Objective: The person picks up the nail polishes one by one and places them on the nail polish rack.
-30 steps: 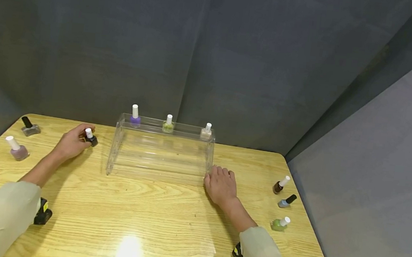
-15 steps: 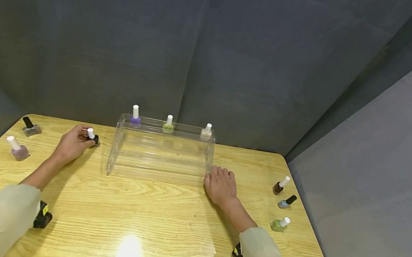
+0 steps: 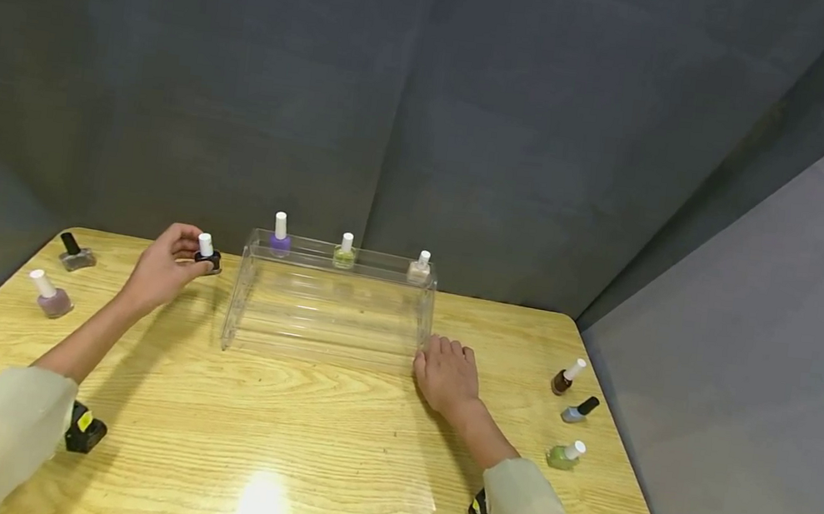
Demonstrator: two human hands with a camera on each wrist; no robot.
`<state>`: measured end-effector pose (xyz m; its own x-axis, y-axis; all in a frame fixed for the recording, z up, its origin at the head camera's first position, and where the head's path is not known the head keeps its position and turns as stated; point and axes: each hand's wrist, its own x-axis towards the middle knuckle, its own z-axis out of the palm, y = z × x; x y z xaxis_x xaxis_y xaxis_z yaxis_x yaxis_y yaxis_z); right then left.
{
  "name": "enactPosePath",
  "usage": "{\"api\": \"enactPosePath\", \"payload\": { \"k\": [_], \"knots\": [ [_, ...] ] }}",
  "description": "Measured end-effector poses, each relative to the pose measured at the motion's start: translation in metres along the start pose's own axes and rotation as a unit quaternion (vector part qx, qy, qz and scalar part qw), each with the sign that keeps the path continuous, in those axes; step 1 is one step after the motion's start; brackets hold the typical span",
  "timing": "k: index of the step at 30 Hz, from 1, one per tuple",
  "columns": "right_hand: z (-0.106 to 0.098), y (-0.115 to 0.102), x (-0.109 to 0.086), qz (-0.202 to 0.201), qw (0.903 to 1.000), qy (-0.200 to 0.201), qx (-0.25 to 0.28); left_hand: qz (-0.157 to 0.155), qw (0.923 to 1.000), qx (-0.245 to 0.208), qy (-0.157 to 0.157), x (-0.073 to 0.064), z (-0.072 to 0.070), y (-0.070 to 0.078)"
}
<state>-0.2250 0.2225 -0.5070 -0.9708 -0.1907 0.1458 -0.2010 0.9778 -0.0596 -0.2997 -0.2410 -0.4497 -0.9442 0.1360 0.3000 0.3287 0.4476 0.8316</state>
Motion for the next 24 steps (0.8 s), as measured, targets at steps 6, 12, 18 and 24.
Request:
{"api": "enactPosePath", "payload": {
  "k": [6,12,18,24],
  "knots": [
    [-0.002,-0.001,0.0,-0.003,1.0,-0.004,-0.002,0.036,0.9982,-0.046,-0.013,0.006,0.006,0.026],
    [-0.004,0.0,0.0,-0.002,0.9999,-0.015,-0.001,0.039,0.9965,-0.059,-0.045,0.013,0.016,0.045],
    [-0.002,0.002,0.0,-0.001,0.9996,-0.027,-0.005,0.033,0.9958,-0.047,-0.071,0.025,0.028,0.052],
    [-0.003,0.001,0.0,-0.006,0.9998,-0.017,-0.003,0.029,0.9957,-0.034,-0.081,0.032,0.037,0.054]
  ]
}}
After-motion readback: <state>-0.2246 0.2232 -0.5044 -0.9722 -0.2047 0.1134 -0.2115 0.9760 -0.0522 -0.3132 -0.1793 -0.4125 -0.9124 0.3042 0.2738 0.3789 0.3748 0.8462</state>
